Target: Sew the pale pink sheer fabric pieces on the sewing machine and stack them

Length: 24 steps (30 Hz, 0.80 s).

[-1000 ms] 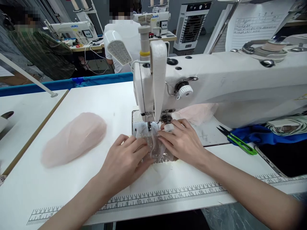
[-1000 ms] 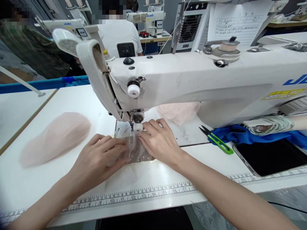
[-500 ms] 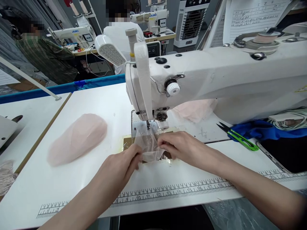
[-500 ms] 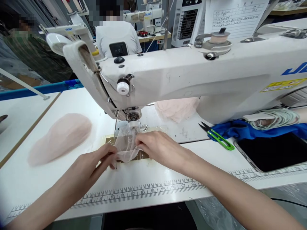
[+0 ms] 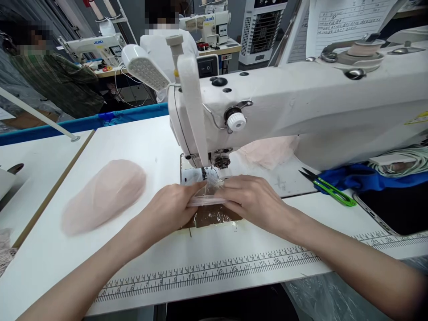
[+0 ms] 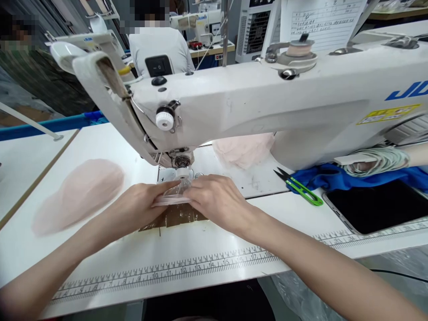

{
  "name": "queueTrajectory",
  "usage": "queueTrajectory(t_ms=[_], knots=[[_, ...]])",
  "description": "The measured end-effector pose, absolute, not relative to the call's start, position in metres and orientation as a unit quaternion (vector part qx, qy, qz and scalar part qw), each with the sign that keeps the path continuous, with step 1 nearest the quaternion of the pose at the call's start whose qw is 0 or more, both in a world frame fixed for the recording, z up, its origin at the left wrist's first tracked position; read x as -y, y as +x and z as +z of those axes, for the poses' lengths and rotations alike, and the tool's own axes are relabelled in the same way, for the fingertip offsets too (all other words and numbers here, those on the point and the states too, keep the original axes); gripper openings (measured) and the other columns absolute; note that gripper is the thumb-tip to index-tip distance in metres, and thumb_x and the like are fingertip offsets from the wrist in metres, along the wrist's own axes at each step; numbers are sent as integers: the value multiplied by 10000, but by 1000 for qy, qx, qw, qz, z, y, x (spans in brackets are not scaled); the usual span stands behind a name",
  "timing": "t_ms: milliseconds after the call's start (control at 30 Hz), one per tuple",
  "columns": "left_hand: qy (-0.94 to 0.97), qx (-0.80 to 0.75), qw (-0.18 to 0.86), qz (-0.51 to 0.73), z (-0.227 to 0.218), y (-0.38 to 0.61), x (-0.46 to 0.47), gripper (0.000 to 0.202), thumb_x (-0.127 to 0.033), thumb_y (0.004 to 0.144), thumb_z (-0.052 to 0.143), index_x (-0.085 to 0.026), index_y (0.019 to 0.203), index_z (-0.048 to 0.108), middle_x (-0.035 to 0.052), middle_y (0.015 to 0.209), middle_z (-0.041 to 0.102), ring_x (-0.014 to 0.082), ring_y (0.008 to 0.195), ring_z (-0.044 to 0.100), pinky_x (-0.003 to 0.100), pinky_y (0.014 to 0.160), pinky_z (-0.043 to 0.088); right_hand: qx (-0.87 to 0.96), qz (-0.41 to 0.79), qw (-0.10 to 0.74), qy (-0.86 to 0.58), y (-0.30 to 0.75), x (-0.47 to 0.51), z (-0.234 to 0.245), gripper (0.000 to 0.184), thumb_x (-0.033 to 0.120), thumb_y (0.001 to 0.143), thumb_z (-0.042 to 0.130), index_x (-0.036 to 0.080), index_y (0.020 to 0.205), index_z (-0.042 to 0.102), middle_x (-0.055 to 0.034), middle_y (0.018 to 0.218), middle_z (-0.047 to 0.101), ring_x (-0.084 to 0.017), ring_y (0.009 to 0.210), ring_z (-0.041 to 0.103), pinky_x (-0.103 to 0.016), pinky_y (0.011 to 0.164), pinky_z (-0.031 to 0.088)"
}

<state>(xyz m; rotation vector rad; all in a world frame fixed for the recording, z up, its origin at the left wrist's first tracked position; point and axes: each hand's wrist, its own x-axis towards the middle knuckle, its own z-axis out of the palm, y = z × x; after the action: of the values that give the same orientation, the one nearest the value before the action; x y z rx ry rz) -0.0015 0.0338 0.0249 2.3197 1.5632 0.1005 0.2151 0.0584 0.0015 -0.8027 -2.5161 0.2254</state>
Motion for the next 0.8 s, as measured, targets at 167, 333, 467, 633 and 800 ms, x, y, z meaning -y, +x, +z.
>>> queueTrajectory(t_ms=[167,333,467,633,800], knots=[[818,-536,206,17,31,-2,-50,274,-123,792,455,-210,841,711,-27,572,599,99,475,471,224,484,331,883,57,353,-303,215,-64,-5,219,186,946,496,193,974,713,-46,892,650,-121,687,544,-227,512,352],[805,-535,256,22,31,-6,-50,293,-249,862,494,-169,587,554,-54,479,423,69,448,326,227,445,231,883,75,353,-300,213,-66,-4,182,150,909,548,193,935,723,-17,746,680,-172,748,496,-280,635,397],[824,-492,275,65,27,-8,-42,350,-282,919,456,-167,596,529,-38,541,457,79,492,380,227,483,289,891,90,330,-300,214,-65,-2,166,132,879,564,194,880,718,-6,747,693,-188,806,499,-317,701,375],[906,-400,83,116,8,-4,-22,255,-194,938,415,-177,879,662,13,683,576,154,643,507,292,604,378,933,66,250,-250,214,-61,-1,136,123,803,576,185,823,695,-23,899,714,-203,894,532,-370,854,380],[896,-408,-131,118,-1,10,-2,266,-143,934,436,-172,1087,651,59,822,658,206,709,557,351,634,375,945,5,243,-219,211,-56,-5,230,46,837,500,181,806,683,-16,857,719,-181,923,587,-360,949,358]])
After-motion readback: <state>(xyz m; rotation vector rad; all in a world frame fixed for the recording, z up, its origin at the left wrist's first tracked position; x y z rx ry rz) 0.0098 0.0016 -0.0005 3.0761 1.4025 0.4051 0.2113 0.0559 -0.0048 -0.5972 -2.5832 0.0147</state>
